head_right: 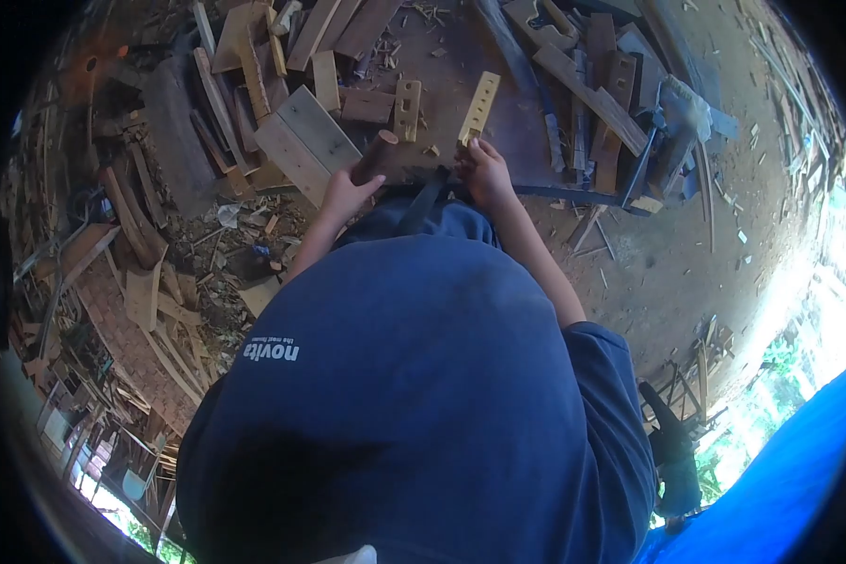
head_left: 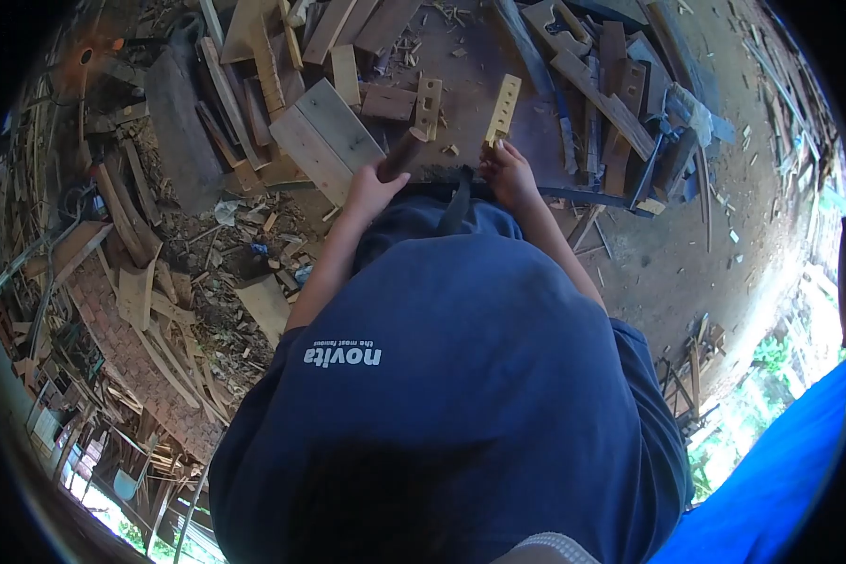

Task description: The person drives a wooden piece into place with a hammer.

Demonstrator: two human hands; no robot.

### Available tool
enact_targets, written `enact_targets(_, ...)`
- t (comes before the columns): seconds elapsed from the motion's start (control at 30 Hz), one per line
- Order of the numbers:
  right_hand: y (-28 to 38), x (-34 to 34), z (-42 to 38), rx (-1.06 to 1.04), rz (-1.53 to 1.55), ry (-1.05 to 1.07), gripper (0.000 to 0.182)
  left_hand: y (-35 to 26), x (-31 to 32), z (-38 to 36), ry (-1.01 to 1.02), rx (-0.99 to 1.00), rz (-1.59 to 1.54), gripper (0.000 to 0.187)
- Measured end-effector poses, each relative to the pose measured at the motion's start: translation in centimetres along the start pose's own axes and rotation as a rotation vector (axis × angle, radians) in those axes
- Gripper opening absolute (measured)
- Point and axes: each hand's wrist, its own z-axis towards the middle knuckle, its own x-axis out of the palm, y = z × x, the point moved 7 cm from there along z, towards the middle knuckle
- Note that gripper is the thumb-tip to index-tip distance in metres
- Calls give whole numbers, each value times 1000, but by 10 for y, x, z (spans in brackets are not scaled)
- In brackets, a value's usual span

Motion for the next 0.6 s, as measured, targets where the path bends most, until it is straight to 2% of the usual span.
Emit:
enact_targets(0.03, -1, -4, 5, -3, 2, 3, 31, 2, 0, 0, -2, 4, 2, 43)
enact_targets(0.1, 12, -22, 18, -180, -406, -95, 31, 5, -2, -1, -7, 28, 37, 45)
enact_targets(0.13, 13, -28, 23, -183, -403, -94, 31, 5, -2, -2, -7, 31, 40, 45)
enact_targets(0.2, 21, -36, 27, -266, -659, -183, 37, 8, 1, -7, 62, -52, 3, 42)
enact_targets(0.33, 8, -47, 36, -271, -689, -210, 43, 2, 3, -12, 35, 24, -53, 40)
enact_targets(0.4, 7, -49, 34, -393, -713, -191, 39, -3, 2, -13, -23, 43, -20, 36)
enact_targets(0.53, 10, -74, 19, -345, -677, -164, 36, -4, 5, -11, -44, 53, -62, 35)
enact_targets(0.6, 34, -99, 1, -381, -734, -272, 27, -13, 5, -13, -94, 110, -87, 34)
